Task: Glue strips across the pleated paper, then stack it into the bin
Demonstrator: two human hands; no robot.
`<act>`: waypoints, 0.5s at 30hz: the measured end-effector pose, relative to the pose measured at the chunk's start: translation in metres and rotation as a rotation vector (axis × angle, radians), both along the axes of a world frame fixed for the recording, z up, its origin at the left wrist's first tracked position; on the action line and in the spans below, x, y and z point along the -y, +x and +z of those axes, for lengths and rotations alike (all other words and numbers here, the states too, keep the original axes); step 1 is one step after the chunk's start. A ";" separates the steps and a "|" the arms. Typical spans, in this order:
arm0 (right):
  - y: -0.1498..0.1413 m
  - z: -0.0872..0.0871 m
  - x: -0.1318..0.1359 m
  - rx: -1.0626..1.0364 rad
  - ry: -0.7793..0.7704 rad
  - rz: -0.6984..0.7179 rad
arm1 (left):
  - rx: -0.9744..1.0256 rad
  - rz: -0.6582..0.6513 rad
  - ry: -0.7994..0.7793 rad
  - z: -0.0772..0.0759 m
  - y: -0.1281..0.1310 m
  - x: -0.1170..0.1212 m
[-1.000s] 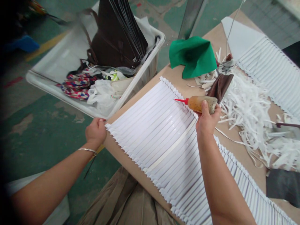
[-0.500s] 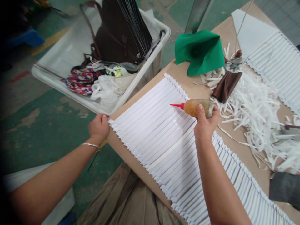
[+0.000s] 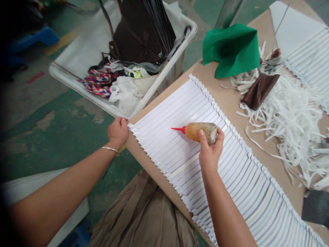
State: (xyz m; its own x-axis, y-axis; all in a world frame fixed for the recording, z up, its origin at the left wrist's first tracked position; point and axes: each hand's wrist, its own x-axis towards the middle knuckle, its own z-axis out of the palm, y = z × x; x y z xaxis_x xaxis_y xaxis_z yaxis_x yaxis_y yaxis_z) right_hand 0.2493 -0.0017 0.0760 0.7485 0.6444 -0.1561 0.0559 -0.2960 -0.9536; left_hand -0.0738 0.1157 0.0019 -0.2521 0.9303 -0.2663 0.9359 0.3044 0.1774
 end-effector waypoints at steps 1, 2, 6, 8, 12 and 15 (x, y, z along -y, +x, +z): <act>-0.006 0.002 0.004 0.017 -0.017 0.011 | 0.000 -0.003 0.002 0.000 0.000 0.000; -0.012 0.003 0.008 0.035 -0.033 0.023 | 0.000 -0.004 0.002 0.000 0.000 0.000; -0.032 0.011 0.020 0.101 -0.100 0.079 | 0.002 0.000 -0.008 0.000 -0.001 0.001; -0.042 0.015 0.025 0.120 -0.124 0.114 | 0.004 0.000 -0.008 0.000 -0.001 0.001; -0.059 0.023 0.034 0.140 -0.137 0.204 | -0.005 -0.006 0.006 -0.002 -0.002 0.003; -0.066 0.026 0.041 0.220 -0.119 0.274 | -0.004 -0.008 0.009 -0.003 -0.003 0.003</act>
State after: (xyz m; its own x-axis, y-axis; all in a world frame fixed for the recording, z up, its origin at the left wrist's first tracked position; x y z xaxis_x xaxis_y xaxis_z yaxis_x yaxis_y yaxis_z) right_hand 0.1830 -0.0428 0.1024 0.5747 0.8127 -0.0965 0.3486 -0.3497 -0.8696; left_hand -0.0766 0.1125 -0.0009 -0.2460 0.9345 -0.2574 0.9388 0.2958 0.1765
